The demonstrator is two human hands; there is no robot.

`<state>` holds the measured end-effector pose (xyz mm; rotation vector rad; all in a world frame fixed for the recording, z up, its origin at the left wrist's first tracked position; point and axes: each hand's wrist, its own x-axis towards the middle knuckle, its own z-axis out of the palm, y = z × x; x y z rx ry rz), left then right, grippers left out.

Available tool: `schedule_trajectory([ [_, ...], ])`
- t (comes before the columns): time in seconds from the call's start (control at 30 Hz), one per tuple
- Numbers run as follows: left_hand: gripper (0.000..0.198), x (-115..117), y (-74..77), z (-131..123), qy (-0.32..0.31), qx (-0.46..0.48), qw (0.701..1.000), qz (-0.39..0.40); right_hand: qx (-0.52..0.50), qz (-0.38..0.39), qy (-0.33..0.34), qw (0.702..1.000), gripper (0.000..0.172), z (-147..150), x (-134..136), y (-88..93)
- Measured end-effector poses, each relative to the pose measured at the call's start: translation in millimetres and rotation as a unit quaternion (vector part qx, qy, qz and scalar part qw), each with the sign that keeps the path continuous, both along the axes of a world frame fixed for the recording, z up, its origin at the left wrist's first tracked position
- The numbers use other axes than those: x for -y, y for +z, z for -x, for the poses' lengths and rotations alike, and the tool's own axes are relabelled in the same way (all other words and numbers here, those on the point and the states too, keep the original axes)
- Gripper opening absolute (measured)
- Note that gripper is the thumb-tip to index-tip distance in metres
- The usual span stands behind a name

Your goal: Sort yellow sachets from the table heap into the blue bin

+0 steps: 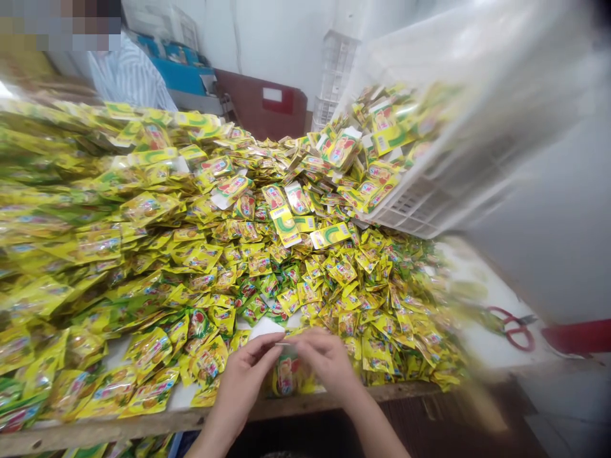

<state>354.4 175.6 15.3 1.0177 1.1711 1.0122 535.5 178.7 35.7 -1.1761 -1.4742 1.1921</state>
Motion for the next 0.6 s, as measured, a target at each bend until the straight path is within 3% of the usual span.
schedule_trajectory([
  [0.17,0.027,4,-9.6,-3,-0.005,-0.065,0.995,-0.076,-0.084,0.118,-0.018,0.989,0.025,0,0,-8.3],
  [0.23,0.026,3,-8.3,-5,0.007,-0.075,0.993,-0.086,-0.090,0.127,-0.034,0.987,0.025,1,0,-9.6],
  [0.43,0.016,-2,-0.1,-1,-0.041,-0.137,0.966,-0.214,0.051,-0.040,-0.025,0.998,0.009,-6,1,-2.3],
  [0.6,0.016,11,-3.9,4,-0.061,-0.109,0.968,-0.216,0.087,-0.144,-0.006,0.986,0.015,-7,22,-7.7],
])
